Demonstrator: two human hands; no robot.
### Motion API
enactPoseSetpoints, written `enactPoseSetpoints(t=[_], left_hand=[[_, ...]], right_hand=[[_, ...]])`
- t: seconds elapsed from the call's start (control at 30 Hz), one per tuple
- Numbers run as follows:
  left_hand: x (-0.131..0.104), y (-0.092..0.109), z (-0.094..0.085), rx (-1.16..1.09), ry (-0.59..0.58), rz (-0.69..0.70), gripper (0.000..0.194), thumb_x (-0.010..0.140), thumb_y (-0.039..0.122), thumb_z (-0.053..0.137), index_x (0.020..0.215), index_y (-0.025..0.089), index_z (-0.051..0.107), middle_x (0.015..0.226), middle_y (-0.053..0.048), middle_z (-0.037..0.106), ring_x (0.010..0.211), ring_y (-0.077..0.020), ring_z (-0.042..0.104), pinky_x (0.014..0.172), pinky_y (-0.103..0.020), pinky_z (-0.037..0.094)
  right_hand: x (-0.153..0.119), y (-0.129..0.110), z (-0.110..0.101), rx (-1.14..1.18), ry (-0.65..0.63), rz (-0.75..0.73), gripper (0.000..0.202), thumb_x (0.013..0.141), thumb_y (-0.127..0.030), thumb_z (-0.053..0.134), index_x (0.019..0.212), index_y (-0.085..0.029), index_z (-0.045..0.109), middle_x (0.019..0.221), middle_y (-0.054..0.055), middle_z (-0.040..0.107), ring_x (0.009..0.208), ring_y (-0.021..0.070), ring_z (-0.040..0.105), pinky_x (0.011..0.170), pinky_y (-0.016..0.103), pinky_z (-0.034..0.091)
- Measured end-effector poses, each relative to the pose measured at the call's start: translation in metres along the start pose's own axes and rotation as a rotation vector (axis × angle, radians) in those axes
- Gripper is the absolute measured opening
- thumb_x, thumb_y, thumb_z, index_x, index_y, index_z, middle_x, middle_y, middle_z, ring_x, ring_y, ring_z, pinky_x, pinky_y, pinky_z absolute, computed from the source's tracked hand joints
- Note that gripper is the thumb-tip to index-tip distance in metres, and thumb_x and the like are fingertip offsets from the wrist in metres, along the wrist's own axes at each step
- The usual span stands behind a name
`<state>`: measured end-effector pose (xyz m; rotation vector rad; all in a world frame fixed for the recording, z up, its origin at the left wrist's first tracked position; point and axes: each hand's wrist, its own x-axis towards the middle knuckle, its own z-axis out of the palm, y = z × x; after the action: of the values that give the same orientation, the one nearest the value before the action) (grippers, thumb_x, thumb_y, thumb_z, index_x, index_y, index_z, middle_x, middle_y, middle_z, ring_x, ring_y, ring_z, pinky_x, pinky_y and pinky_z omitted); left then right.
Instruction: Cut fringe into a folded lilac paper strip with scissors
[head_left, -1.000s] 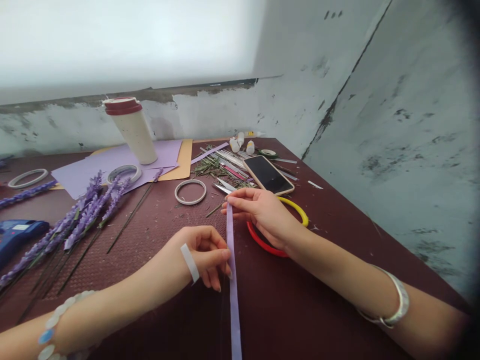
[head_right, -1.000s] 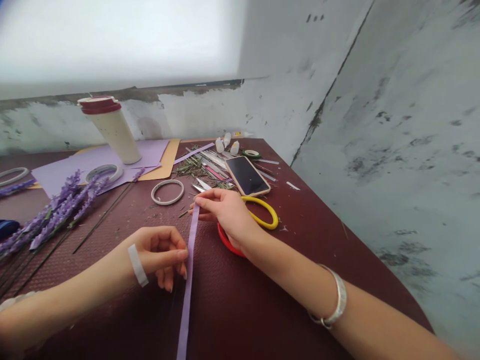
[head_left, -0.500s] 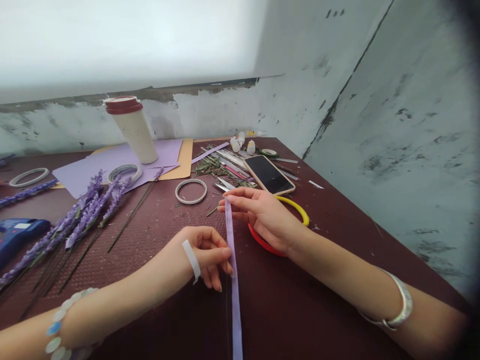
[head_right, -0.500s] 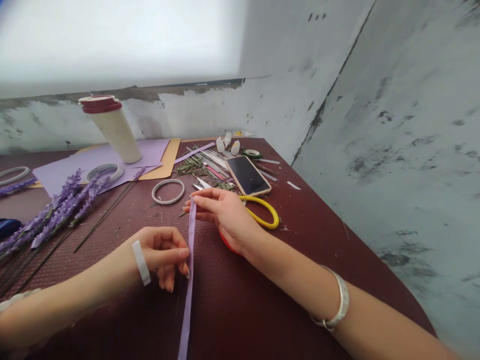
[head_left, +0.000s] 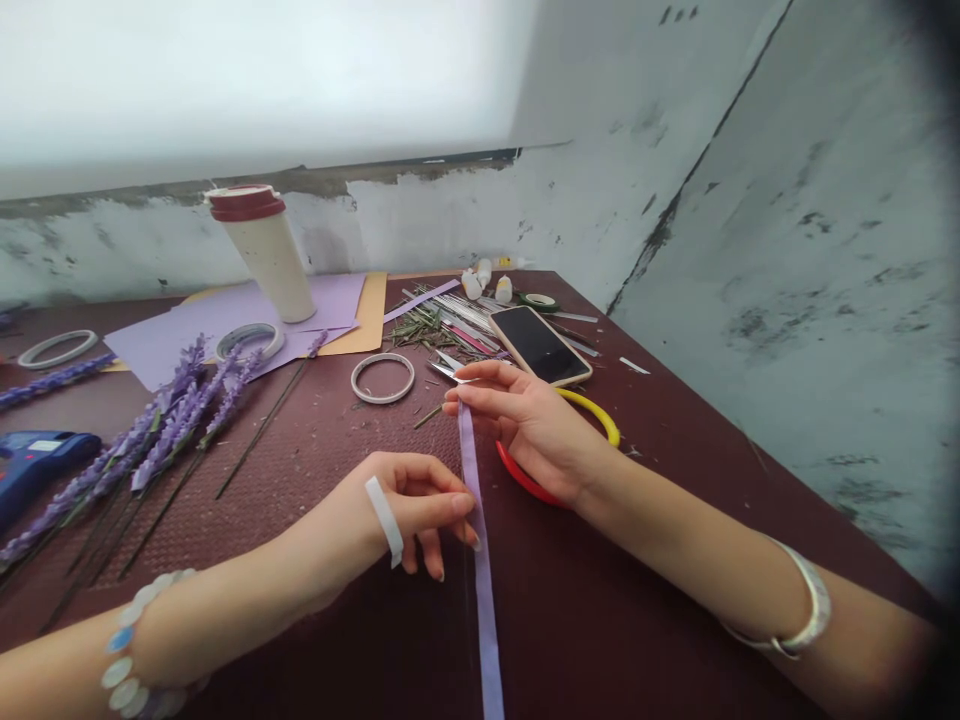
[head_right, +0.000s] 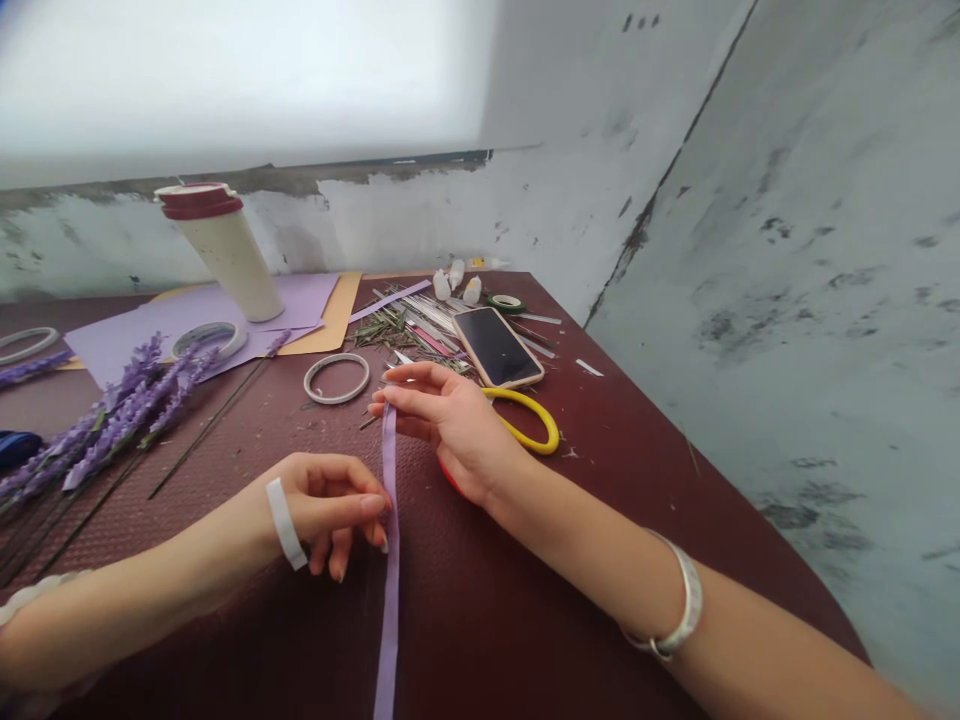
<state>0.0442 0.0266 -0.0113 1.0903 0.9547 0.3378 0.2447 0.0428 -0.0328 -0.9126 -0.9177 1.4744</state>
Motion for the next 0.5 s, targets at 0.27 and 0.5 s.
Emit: enactPoseSetpoints(t=[0.27, 0.5], left_hand=[[0.006, -0.013, 0.000, -0.057, -0.098, 0.003, 0.058, 0.060, 0.058, 0.111, 0.080, 0.018, 0.075, 0.071, 0.001, 0.084, 0.046, -0.0081, 0.067, 0.045, -0.020, 0.041], [0.003, -0.011, 0.001, -0.038, -0.075, -0.014, 0.053, 0.065, 0.052, 0.110, 0.076, 0.018, 0.071, 0.069, 0.001, 0.082, 0.043, -0.0072, 0.065, 0.042, -0.019, 0.036]], right_hand=[[0.003, -0.002, -0.005, 0.047, 0.006, -0.001, 0.041, 0.066, -0.029, 0.110, 0.094, -0.028, 0.081, 0.093, 0.000, 0.086, 0.100, 0.0243, 0.086, 0.096, 0.038, 0.069], [0.002, -0.005, -0.004, 0.056, 0.006, -0.006, 0.039, 0.066, -0.027, 0.109, 0.092, -0.028, 0.081, 0.093, 0.000, 0.087, 0.098, 0.0244, 0.087, 0.095, 0.038, 0.069]])
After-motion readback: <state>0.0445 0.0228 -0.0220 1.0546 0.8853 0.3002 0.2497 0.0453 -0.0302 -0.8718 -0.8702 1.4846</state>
